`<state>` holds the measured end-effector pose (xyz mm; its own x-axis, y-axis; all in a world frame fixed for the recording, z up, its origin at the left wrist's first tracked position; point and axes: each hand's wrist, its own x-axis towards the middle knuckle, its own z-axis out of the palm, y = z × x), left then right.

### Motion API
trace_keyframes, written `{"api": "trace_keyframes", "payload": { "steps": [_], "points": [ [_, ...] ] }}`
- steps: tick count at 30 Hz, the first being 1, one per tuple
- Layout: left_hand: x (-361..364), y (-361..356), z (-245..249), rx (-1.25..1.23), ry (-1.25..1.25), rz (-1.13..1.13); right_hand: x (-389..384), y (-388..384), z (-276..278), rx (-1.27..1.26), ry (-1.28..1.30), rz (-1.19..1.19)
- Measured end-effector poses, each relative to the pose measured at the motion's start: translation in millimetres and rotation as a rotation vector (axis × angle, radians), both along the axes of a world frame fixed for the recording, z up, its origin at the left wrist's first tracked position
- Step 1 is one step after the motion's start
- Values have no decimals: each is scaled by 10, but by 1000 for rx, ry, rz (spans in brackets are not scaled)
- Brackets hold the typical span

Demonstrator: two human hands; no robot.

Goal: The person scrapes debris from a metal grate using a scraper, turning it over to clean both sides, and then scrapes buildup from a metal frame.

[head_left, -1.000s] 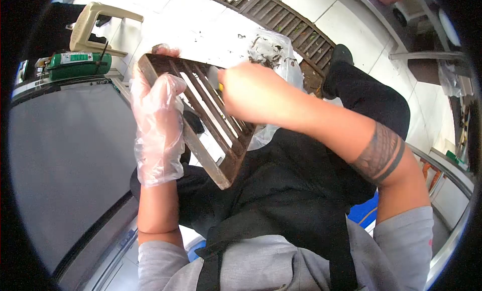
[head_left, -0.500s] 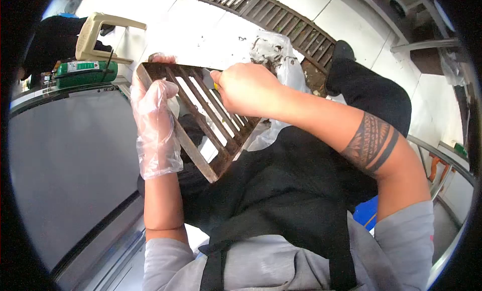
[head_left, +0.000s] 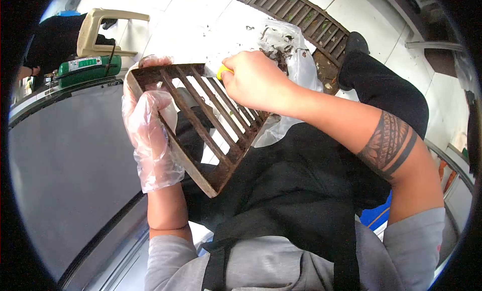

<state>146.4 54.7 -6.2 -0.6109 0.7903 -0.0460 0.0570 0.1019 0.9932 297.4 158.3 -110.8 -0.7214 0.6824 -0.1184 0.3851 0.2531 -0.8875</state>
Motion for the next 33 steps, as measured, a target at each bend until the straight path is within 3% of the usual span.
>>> {"api": "trace_keyframes", "payload": {
  "steps": [2,6,16,20,23,26,33],
  "points": [
    [8,-15,34,-27,27,-9,-16,-44,-63,-95,113,-108],
    [56,-48,26,-64,21,60,-19,-101,11,-256,97,-157],
    [11,-57,11,-85,104,31,66,-114,135,80,-28,-35],
    [15,-76,-10,-10,23,11,97,-58,131,158,-44,-29],
    [44,-60,31,-30,50,2,70,-63,99,241,149,-176],
    [36,-71,17,-18,46,-4,200,-200,189,47,-148,257],
    [6,-96,-15,13,57,-6,182,87,123,158,-13,13]
  ]
}}
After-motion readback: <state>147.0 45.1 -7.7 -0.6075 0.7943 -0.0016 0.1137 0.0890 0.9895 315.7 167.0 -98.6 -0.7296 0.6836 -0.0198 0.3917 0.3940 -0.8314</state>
